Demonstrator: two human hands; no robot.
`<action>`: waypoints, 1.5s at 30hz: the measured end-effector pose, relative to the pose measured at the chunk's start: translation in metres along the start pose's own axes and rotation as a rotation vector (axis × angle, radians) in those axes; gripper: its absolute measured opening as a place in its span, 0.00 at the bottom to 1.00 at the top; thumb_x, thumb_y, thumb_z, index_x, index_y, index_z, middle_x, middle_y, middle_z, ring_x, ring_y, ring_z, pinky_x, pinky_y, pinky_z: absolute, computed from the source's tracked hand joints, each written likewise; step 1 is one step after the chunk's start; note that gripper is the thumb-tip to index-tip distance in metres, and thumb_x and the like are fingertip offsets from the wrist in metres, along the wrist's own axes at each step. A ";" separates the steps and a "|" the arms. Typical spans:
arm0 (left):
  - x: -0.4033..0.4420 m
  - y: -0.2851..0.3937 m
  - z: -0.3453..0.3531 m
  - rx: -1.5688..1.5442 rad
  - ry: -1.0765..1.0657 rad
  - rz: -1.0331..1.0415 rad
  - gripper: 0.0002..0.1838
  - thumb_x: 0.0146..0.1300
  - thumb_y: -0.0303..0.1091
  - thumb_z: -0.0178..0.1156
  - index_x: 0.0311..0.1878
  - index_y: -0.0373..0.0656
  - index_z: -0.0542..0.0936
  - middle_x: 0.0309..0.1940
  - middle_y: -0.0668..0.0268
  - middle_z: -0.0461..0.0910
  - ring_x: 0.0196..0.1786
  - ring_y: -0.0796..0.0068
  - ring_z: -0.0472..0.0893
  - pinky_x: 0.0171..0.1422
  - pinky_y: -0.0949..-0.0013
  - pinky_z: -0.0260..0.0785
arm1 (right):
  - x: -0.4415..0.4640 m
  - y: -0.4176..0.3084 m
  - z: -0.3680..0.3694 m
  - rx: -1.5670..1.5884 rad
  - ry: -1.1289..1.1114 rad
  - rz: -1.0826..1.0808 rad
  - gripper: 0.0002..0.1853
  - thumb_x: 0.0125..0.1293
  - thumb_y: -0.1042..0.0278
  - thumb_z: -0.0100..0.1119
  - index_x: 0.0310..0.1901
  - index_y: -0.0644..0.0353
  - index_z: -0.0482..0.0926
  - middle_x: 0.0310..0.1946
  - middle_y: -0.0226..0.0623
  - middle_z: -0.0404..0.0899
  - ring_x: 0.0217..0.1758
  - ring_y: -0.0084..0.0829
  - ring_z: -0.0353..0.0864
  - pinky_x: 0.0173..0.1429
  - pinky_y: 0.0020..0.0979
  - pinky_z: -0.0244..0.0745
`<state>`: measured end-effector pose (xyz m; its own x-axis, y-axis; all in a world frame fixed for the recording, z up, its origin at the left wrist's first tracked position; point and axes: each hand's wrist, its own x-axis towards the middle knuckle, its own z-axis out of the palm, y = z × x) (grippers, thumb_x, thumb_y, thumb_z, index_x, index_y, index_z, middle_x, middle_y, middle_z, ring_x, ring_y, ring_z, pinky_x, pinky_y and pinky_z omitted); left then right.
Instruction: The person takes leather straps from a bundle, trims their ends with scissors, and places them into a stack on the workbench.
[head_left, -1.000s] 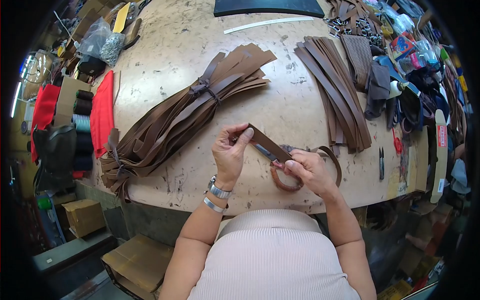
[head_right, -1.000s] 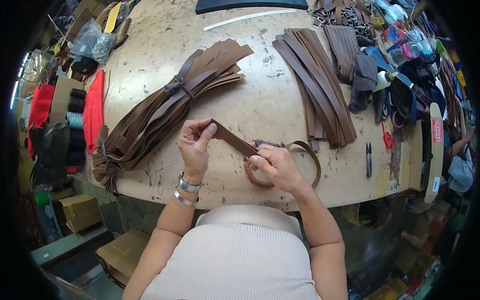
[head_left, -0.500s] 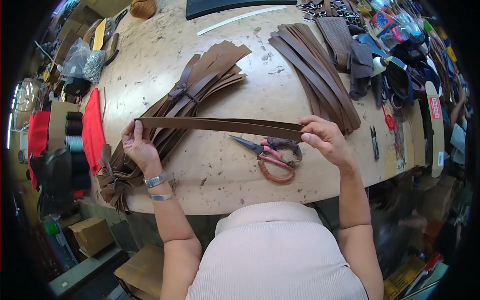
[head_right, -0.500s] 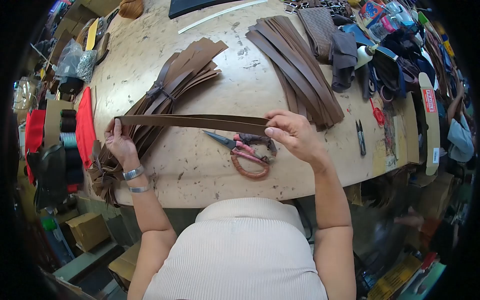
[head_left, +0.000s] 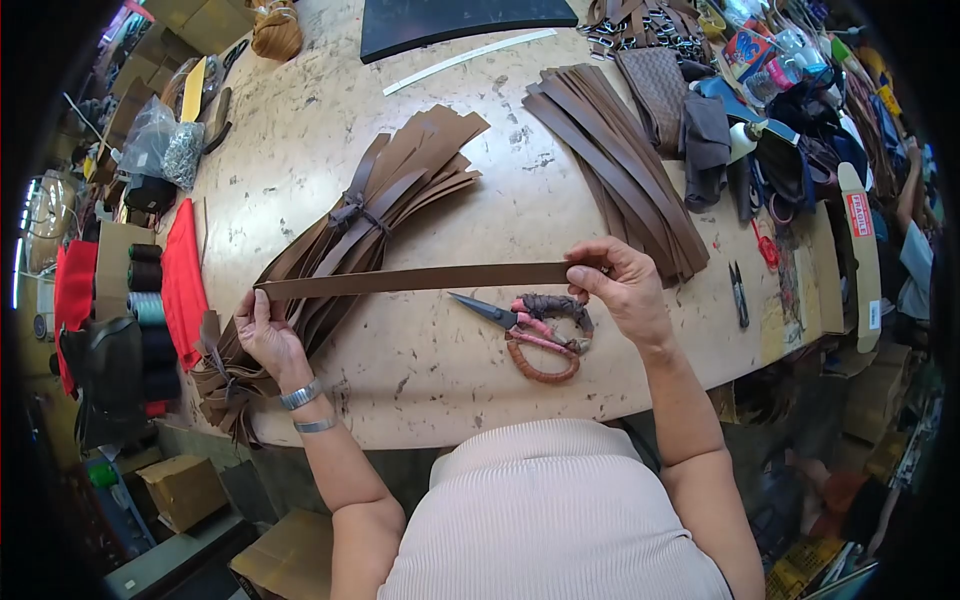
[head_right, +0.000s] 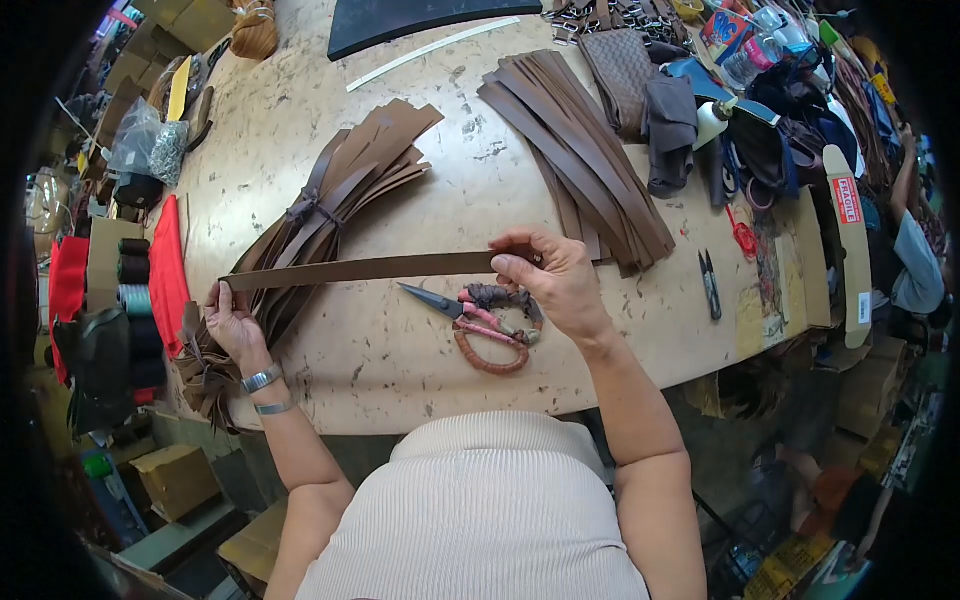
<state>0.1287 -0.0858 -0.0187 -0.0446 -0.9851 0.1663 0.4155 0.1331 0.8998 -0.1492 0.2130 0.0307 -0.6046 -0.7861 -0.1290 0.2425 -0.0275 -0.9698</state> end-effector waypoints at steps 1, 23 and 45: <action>0.000 0.001 -0.001 0.006 -0.004 -0.003 0.05 0.55 0.20 0.56 0.36 0.38 0.73 0.33 0.62 0.77 0.35 0.72 0.79 0.41 0.71 0.78 | 0.000 0.000 0.002 -0.017 0.009 -0.017 0.11 0.55 0.77 0.58 0.41 0.66 0.73 0.25 0.30 0.75 0.26 0.15 0.70 0.32 0.16 0.67; -0.139 -0.006 0.138 0.760 -1.119 0.344 0.03 0.57 0.27 0.52 0.33 0.38 0.73 0.23 0.56 0.74 0.25 0.55 0.74 0.27 0.64 0.64 | -0.003 0.011 0.049 -0.317 -0.114 -0.092 0.21 0.54 0.81 0.53 0.51 0.60 0.64 0.23 0.41 0.77 0.25 0.36 0.77 0.31 0.28 0.71; -0.113 -0.040 0.103 -0.050 -0.487 -0.596 0.07 0.62 0.35 0.53 0.32 0.43 0.73 0.21 0.77 0.66 0.22 0.90 0.59 0.25 0.84 0.50 | -0.047 0.025 0.028 0.231 -0.372 0.565 0.19 0.60 0.54 0.51 0.40 0.65 0.68 0.25 0.29 0.69 0.30 0.19 0.70 0.31 0.20 0.68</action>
<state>0.0239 0.0314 -0.0316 -0.6637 -0.7281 -0.1716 0.2356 -0.4212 0.8758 -0.0940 0.2319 0.0187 -0.0500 -0.8760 -0.4797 0.6220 0.3485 -0.7012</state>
